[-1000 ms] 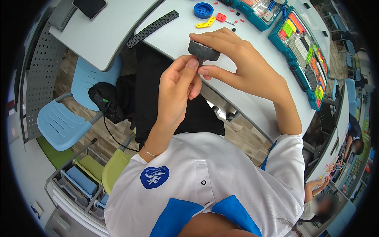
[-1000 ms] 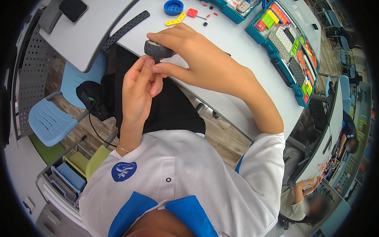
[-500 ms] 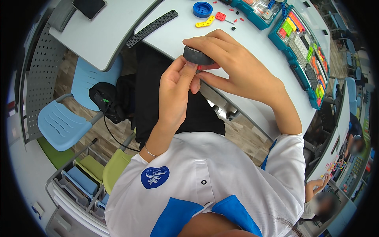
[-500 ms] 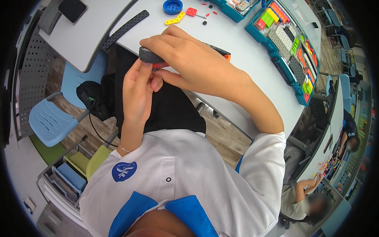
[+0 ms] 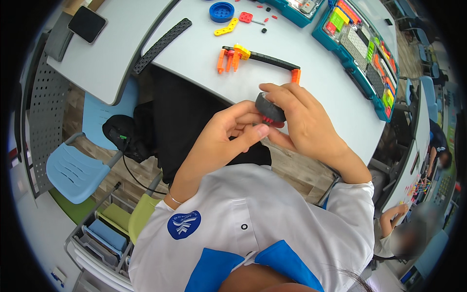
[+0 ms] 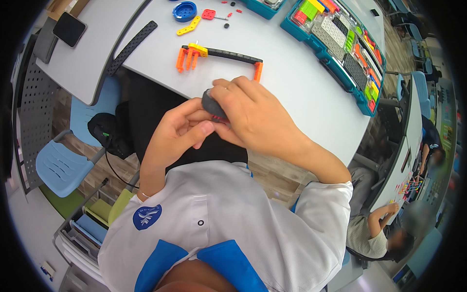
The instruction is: The person assembles a small Lego vehicle by connecting wheels, beams, and connectors. They attach wheels to axles, join structural beams, and secure components with pins and plates, completing a compact model on the table.
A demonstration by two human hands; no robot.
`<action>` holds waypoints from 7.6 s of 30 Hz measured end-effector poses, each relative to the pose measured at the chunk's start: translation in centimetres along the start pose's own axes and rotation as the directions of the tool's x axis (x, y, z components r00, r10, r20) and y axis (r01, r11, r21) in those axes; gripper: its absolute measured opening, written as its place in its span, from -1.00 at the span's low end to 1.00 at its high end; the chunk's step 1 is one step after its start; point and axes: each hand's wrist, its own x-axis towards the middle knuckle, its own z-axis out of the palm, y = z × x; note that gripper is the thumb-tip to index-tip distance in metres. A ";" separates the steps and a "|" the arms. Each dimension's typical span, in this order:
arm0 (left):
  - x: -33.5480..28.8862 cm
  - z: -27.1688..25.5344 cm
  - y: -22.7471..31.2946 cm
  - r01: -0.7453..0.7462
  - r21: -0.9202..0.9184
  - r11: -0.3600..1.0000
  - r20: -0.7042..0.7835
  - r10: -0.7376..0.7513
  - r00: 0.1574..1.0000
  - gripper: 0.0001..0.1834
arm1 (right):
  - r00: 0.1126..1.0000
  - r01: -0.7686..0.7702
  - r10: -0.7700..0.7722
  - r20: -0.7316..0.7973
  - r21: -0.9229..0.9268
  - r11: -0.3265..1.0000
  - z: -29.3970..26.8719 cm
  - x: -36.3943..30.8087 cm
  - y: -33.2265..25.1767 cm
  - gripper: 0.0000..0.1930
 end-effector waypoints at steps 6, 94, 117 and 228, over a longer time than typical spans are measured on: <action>2.3 0.4 -1.3 0.063 0.050 0.997 -0.031 -0.061 0.998 -0.73 | 1.000 -0.008 0.004 -0.022 -0.200 0.980 0.4 -1.4 2.4 -0.45; 5.5 1.3 -2.1 -0.128 -0.065 0.990 -0.162 0.116 0.980 -0.62 | 0.891 0.184 -0.167 -0.422 -0.001 0.983 1.1 -3.6 5.1 -0.60; 5.6 1.2 -2.3 -0.208 -0.013 0.978 0.081 0.208 0.975 -0.35 | 0.937 -0.049 0.176 -0.301 0.386 0.921 1.3 -3.4 5.4 -0.73; 5.4 1.0 -3.7 -0.290 0.136 0.947 -0.149 0.309 0.939 -0.44 | 0.991 -0.062 0.108 -0.082 0.437 0.897 1.3 -3.3 7.6 -0.36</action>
